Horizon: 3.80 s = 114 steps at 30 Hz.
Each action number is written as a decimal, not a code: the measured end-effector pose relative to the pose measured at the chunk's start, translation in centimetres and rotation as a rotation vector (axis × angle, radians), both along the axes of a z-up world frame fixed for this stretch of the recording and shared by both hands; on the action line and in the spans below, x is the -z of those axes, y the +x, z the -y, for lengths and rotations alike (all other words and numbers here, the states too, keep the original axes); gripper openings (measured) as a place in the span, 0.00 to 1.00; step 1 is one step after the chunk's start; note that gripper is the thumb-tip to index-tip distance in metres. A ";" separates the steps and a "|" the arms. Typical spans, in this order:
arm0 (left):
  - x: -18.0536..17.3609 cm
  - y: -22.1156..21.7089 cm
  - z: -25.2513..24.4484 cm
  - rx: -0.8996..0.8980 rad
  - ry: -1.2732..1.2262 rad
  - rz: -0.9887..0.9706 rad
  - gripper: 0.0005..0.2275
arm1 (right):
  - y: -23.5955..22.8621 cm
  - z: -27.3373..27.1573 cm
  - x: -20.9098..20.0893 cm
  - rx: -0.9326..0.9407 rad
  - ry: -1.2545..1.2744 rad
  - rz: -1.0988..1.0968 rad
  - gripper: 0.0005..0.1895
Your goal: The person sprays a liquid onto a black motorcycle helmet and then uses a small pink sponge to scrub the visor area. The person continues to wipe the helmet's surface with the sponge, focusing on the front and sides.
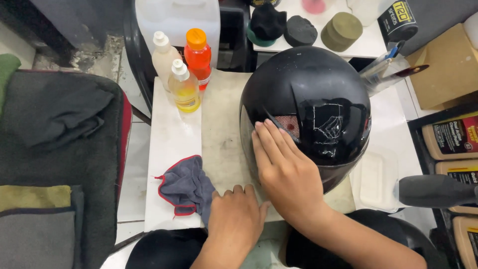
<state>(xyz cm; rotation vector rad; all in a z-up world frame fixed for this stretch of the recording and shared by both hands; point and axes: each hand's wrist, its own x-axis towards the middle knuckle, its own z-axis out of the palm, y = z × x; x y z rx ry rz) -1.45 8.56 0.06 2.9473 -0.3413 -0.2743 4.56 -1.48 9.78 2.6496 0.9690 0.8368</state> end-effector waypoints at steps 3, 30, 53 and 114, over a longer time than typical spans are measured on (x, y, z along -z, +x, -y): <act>0.2 -0.3 0.4 0.027 -0.002 -0.039 0.21 | 0.0 0.2 0.1 -0.018 0.003 -0.013 0.15; 0.0 0.1 0.8 0.106 0.028 -0.189 0.29 | 4.9 -0.1 0.3 -0.051 0.129 -0.084 0.16; 1.2 -0.2 1.3 0.150 0.005 -0.125 0.30 | 3.6 -0.4 0.2 -0.032 0.301 0.063 0.14; 1.7 0.3 2.3 0.179 0.029 -0.200 0.24 | -3.1 4.7 -1.5 -0.166 0.348 -0.045 0.18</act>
